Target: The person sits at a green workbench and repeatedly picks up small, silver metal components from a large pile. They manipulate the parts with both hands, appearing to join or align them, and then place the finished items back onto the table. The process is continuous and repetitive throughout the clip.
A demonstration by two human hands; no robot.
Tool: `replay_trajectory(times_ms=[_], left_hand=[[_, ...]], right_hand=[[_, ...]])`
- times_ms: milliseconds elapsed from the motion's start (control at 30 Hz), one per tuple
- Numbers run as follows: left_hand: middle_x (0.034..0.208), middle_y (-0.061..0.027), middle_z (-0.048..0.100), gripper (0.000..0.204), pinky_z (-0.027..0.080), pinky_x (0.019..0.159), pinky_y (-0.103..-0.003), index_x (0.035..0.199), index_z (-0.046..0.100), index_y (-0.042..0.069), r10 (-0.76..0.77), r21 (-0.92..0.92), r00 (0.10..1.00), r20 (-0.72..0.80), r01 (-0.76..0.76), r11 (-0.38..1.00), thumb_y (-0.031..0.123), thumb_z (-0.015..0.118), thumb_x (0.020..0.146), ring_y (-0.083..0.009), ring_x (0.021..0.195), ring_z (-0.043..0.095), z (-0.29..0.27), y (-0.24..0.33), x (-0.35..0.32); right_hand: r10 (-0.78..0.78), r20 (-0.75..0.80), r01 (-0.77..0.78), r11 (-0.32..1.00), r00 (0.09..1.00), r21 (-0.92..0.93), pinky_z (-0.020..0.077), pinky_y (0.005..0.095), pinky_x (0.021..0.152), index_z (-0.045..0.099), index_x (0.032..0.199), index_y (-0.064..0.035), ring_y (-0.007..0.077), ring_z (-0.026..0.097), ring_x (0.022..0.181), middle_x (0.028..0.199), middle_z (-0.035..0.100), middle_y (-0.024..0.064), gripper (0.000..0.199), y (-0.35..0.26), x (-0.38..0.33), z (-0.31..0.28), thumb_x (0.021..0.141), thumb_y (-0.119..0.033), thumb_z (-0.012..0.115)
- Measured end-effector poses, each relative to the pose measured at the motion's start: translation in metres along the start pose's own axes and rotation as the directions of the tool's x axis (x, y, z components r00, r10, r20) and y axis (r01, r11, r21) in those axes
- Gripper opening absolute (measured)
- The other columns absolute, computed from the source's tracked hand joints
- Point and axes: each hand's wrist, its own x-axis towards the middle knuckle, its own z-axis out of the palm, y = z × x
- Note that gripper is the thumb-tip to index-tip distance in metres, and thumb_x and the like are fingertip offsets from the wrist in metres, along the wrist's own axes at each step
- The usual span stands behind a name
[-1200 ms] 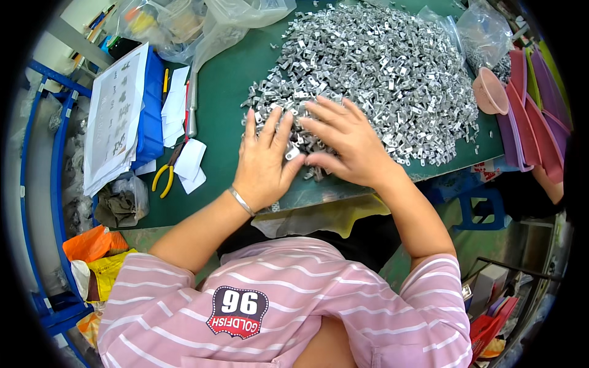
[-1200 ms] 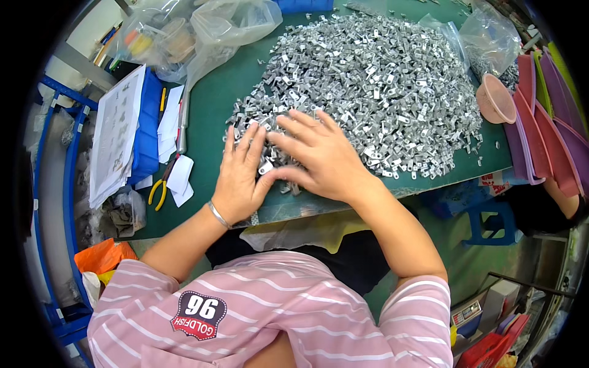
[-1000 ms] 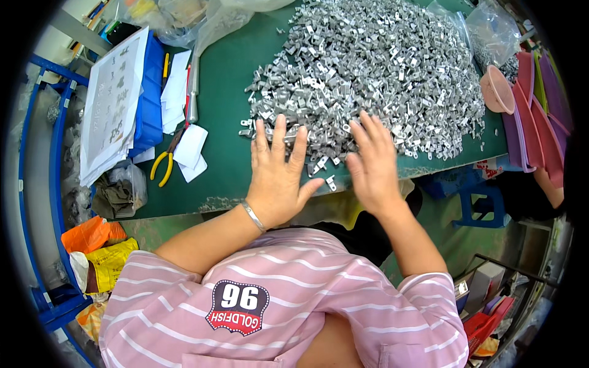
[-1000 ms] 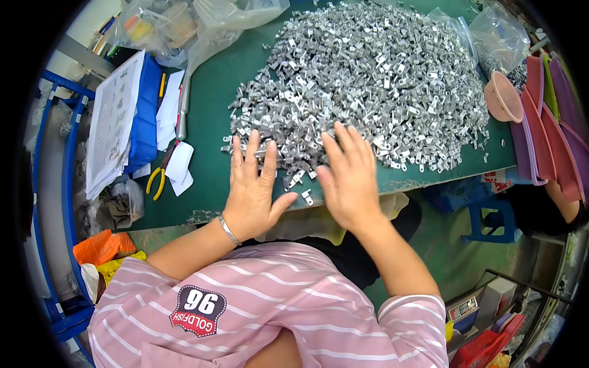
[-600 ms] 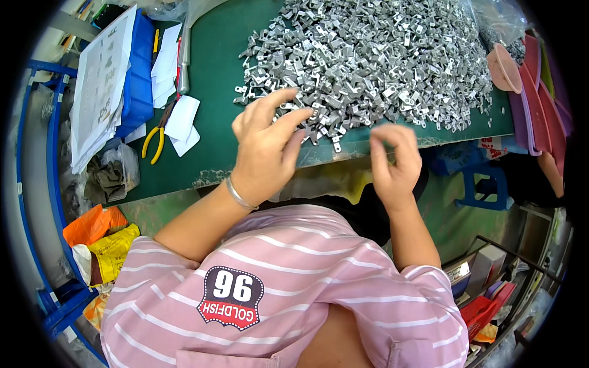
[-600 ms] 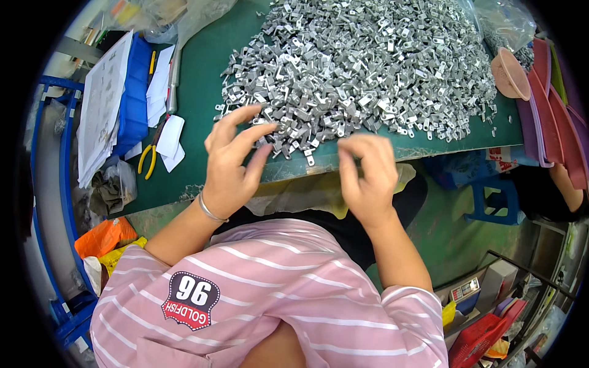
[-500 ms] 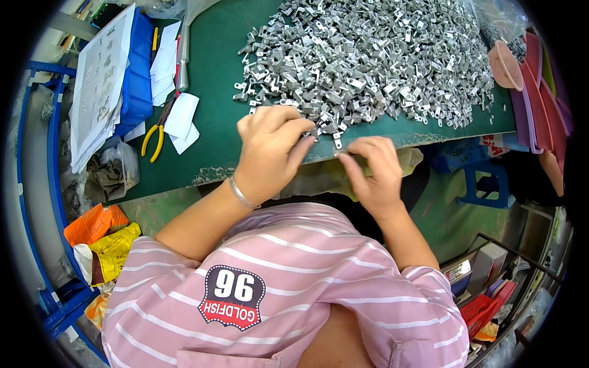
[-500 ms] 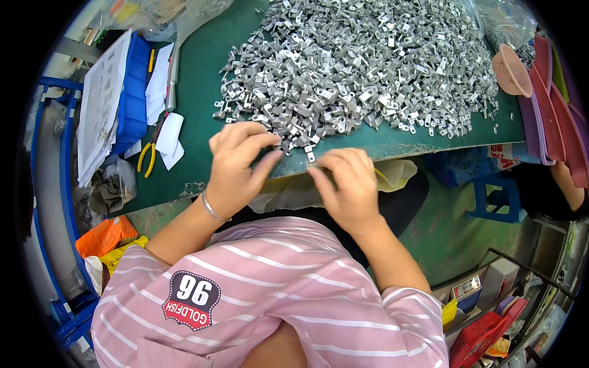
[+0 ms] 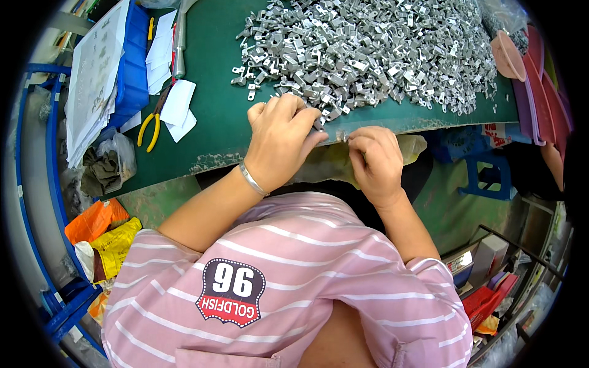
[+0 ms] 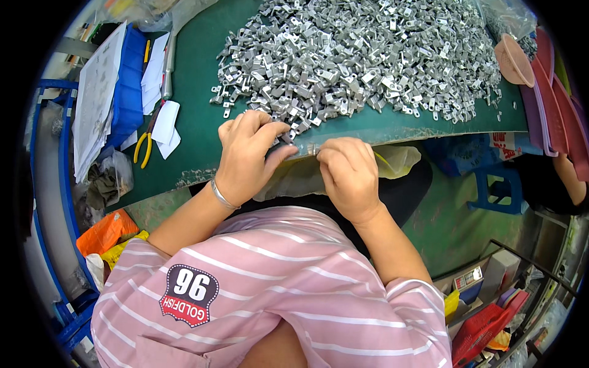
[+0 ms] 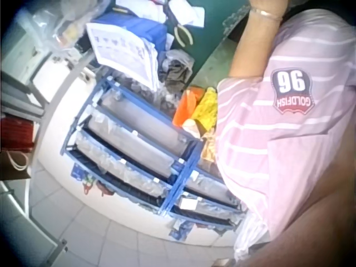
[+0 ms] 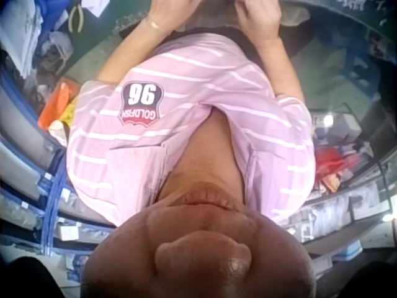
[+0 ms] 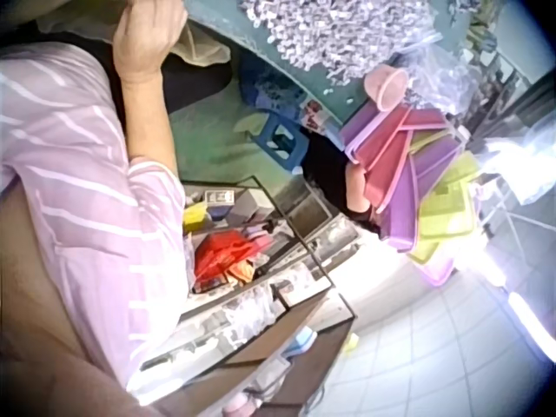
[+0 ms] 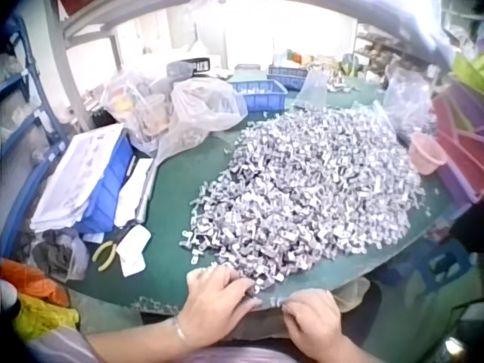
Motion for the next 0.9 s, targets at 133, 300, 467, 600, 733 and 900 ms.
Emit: replay_trajectory(times_ms=[133,300,467,600,733,900], left_hand=[[0.098,-0.0035,0.058,0.029,0.034,0.085,-0.039,0.101,0.071,0.013,0.016,-0.015,1.0,0.008,-0.016,1.0,0.017,0.083,0.075,-0.0232,0.092,0.056,0.001,-0.004,-0.001],[0.096,-0.0032,0.059,0.023,0.034,0.085,-0.039,0.099,0.071,0.012,-0.008,-0.034,1.0,0.003,0.009,0.999,0.011,0.08,0.077,-0.0238,0.093,0.057,-0.001,-0.001,0.0],[0.098,-0.0029,0.06,0.02,0.035,0.086,-0.039,0.096,0.071,0.011,0.046,-0.02,0.999,-0.024,-0.047,0.999,0.01,0.079,0.077,-0.0238,0.094,0.058,-0.001,-0.01,0.001],[0.097,-0.0024,0.063,0.021,0.035,0.088,-0.039,0.093,0.07,0.011,0.077,-0.094,0.991,-0.109,-0.088,0.992,0.008,0.08,0.075,-0.0235,0.093,0.059,-0.004,-0.008,-0.002],[0.095,-0.0007,0.063,0.026,0.034,0.087,-0.039,0.095,0.071,0.013,0.196,-0.147,0.979,-0.055,-0.202,0.968,0.011,0.083,0.072,-0.0218,0.091,0.058,-0.007,0.0,-0.015],[0.091,-0.0004,0.059,0.027,0.033,0.086,-0.039,0.098,0.072,0.014,0.133,-0.099,0.99,-0.039,-0.136,0.986,0.017,0.083,0.074,-0.0211,0.087,0.056,0.0,0.0,-0.014]], right_hand=[[-0.021,0.037,0.015,0.99,0.999,0.137,0.0508,0.0393,0.077,0.065,0.092,-0.0035,0.0308,0.066,0.089,0.097,0.069,0.01,0.026,0.0,-0.006,-0.005,0.07,0.009,0.072],[-0.073,-0.023,0.074,0.996,0.997,0.043,0.0512,0.0399,0.076,0.066,0.095,-0.004,0.0309,0.065,0.089,0.101,0.07,0.0095,0.027,0.004,0.025,0.011,0.071,0.007,0.073],[-0.056,-0.004,0.056,0.998,0.998,0.042,0.0516,0.0397,0.074,0.068,0.094,-0.0052,0.0306,0.064,0.088,0.099,0.069,0.0093,0.025,0.008,0.037,0.009,0.073,0.007,0.074],[0.015,-0.02,-0.013,0.995,1.0,0.098,0.0512,0.0394,0.071,0.068,0.091,-0.0041,0.03,0.064,0.085,0.095,0.068,0.0097,0.022,0.003,0.02,-0.005,0.073,0.006,0.076],[0.022,0.165,-0.041,0.993,0.986,0.111,0.0505,0.0387,0.071,0.068,0.091,-0.0034,0.0299,0.064,0.083,0.093,0.067,0.0097,0.021,-0.003,0.004,-0.015,0.074,0.003,0.077],[0.041,0.069,-0.046,0.996,0.997,0.074,0.0505,0.0388,0.073,0.068,0.094,-0.0029,0.0306,0.063,0.085,0.094,0.068,0.0089,0.021,-0.003,0.015,-0.003,0.075,0.003,0.075]])
